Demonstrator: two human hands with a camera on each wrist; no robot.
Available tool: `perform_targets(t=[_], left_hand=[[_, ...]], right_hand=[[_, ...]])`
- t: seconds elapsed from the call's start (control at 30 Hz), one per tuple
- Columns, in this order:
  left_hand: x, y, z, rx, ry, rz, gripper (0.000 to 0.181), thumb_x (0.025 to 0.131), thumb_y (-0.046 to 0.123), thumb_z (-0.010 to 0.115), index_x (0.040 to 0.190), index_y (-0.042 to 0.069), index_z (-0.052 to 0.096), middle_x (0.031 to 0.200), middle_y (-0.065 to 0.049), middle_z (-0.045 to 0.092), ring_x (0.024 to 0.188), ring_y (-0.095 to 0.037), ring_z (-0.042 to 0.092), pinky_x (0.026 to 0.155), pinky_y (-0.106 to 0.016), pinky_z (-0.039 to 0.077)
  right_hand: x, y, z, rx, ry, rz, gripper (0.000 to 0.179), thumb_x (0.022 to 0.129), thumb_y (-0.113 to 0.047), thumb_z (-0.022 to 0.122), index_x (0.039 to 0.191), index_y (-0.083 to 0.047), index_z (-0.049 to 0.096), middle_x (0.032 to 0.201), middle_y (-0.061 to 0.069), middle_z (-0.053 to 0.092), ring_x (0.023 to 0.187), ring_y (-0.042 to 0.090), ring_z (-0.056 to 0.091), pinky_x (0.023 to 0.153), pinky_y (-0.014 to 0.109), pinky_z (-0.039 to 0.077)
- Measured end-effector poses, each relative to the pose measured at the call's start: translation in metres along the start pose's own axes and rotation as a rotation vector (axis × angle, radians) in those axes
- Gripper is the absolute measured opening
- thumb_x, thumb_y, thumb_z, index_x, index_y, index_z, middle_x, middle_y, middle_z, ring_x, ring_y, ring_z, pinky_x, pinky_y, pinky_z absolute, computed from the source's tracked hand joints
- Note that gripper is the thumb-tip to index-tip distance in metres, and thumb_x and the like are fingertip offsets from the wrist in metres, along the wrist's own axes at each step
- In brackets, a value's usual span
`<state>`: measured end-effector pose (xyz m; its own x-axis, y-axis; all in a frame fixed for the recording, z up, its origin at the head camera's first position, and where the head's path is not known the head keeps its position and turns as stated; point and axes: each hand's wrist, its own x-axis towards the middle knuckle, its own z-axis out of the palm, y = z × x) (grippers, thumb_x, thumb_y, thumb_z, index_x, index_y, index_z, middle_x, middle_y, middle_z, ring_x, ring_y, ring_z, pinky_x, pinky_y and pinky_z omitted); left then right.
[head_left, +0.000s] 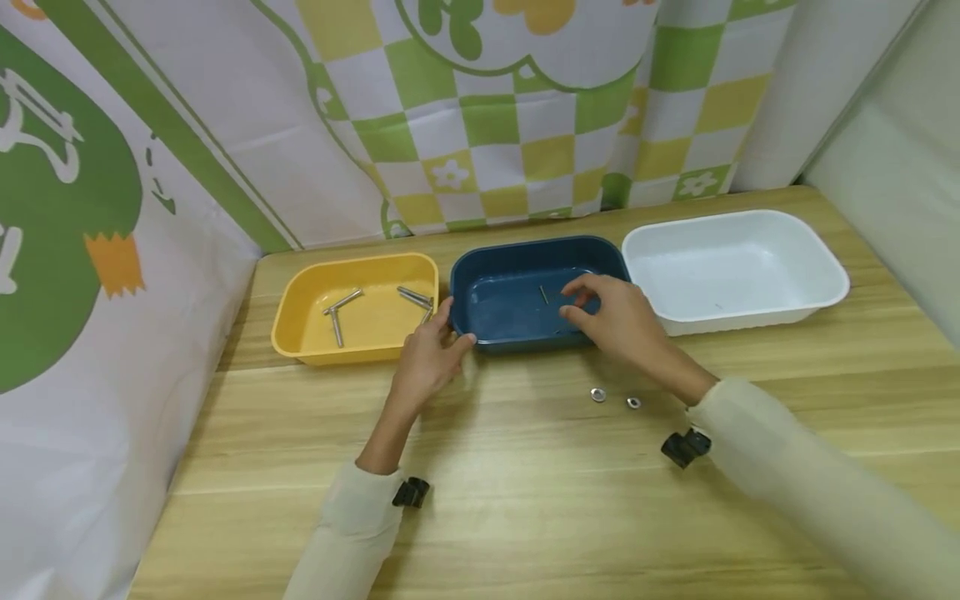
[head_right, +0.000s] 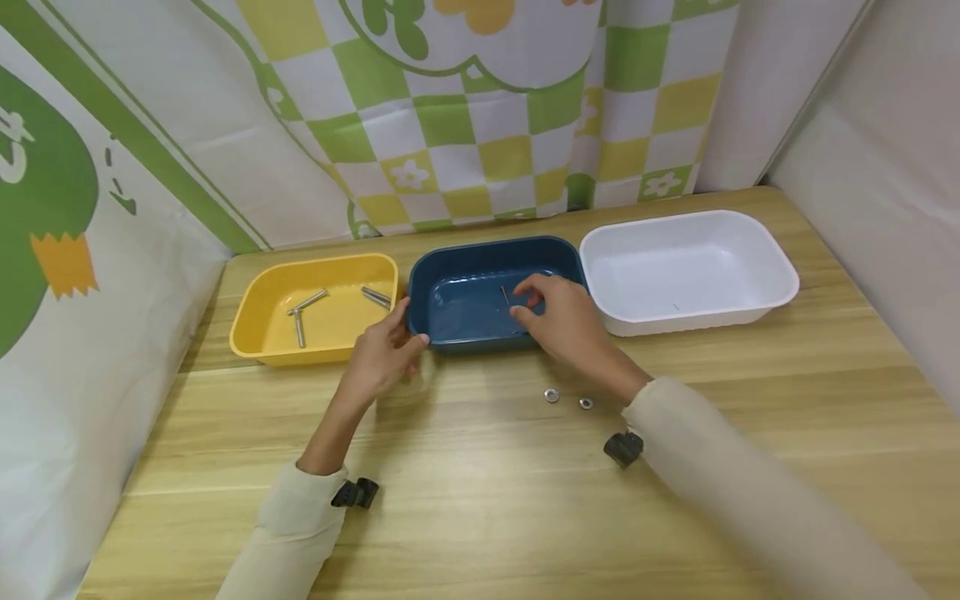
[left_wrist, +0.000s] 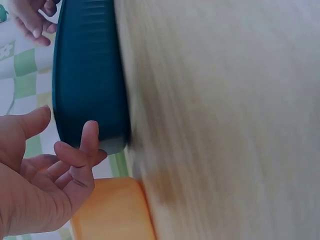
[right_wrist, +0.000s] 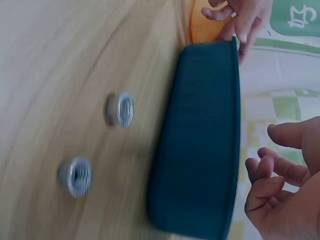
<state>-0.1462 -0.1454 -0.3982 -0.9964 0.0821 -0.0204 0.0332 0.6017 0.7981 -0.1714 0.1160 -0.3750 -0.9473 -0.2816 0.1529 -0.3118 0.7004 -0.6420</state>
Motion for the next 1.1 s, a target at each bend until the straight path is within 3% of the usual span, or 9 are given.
perform_targets(t=[0.13,0.2,0.43,0.53,0.6,0.67,0.77,0.9,1.1], left_hand=[[-0.004,0.005,-0.004,0.064,0.021,0.025,0.070,0.084,0.040,0.059,0.140,0.010,0.029,0.118,-0.012,0.055,0.093,-0.020,0.060,0.076,-0.035,0.046],[-0.007,0.009,-0.006,0.099,0.033,0.032,0.069,0.084,0.041,0.058,0.139,0.009,0.032,0.116,-0.011,0.056,0.098,-0.019,0.057,0.078,-0.035,0.045],[-0.017,0.023,-0.007,0.191,0.073,0.019,0.061,0.084,0.038,0.060,0.135,0.011,0.041,0.103,-0.006,0.063,0.085,-0.016,0.060,0.066,-0.031,0.047],[-0.021,0.031,-0.005,0.230,0.077,0.023,0.056,0.083,0.037,0.061,0.131,0.013,0.046,0.095,-0.003,0.065,0.069,-0.015,0.059,0.059,-0.032,0.045],[-0.024,0.038,-0.004,0.251,0.072,0.030,0.052,0.083,0.037,0.062,0.129,0.014,0.050,0.090,0.001,0.064,0.064,-0.013,0.055,0.064,-0.033,0.045],[-0.027,0.045,-0.002,0.252,0.050,0.036,0.051,0.082,0.037,0.062,0.127,0.015,0.051,0.088,0.003,0.064,0.059,-0.011,0.055,0.077,-0.036,0.041],[-0.031,0.055,0.002,0.257,0.010,0.048,0.050,0.081,0.037,0.064,0.126,0.018,0.050,0.090,0.003,0.064,0.064,-0.008,0.056,0.081,-0.036,0.040],[-0.036,0.065,0.006,0.246,-0.046,0.055,0.055,0.079,0.035,0.067,0.127,0.022,0.044,0.093,0.001,0.062,0.066,-0.008,0.055,0.059,-0.030,0.044],[-0.040,0.071,0.008,0.178,-0.145,0.048,0.064,0.077,0.033,0.069,0.131,0.025,0.038,0.097,0.003,0.061,0.070,-0.008,0.056,0.062,-0.030,0.045]], right_hand=[[-0.005,0.008,-0.016,0.000,0.056,0.007,0.029,0.085,-0.033,0.060,0.106,-0.013,0.061,0.092,0.001,0.058,0.071,0.016,0.049,0.061,0.034,0.038],[-0.008,0.014,-0.023,0.001,0.080,0.006,0.029,0.085,-0.031,0.060,0.107,-0.012,0.061,0.092,0.002,0.057,0.070,0.017,0.049,0.062,0.035,0.037],[-0.018,0.034,-0.043,-0.025,0.146,0.016,0.034,0.086,-0.032,0.058,0.110,-0.008,0.060,0.100,0.011,0.057,0.085,0.027,0.053,0.072,0.042,0.039],[-0.023,0.039,-0.053,-0.037,0.182,0.019,0.033,0.086,-0.031,0.057,0.111,-0.008,0.060,0.100,0.012,0.057,0.088,0.030,0.053,0.074,0.043,0.038],[-0.026,0.044,-0.062,-0.042,0.204,0.024,0.033,0.087,-0.030,0.056,0.111,-0.008,0.060,0.100,0.013,0.057,0.090,0.030,0.052,0.075,0.043,0.037],[-0.029,0.050,-0.070,-0.047,0.222,0.038,0.033,0.088,-0.030,0.054,0.112,-0.008,0.060,0.102,0.014,0.056,0.091,0.031,0.050,0.076,0.044,0.037],[-0.033,0.062,-0.085,-0.060,0.247,0.071,0.036,0.089,-0.030,0.051,0.114,-0.006,0.058,0.106,0.019,0.054,0.093,0.034,0.049,0.076,0.047,0.036],[-0.041,0.081,-0.108,-0.070,0.261,0.142,0.041,0.091,-0.030,0.046,0.123,-0.005,0.052,0.114,0.024,0.048,0.097,0.039,0.045,0.077,0.051,0.032],[-0.053,0.120,-0.137,-0.034,0.254,0.250,0.049,0.093,-0.032,0.040,0.136,-0.009,0.037,0.129,0.027,0.037,0.107,0.047,0.037,0.081,0.058,0.028]])
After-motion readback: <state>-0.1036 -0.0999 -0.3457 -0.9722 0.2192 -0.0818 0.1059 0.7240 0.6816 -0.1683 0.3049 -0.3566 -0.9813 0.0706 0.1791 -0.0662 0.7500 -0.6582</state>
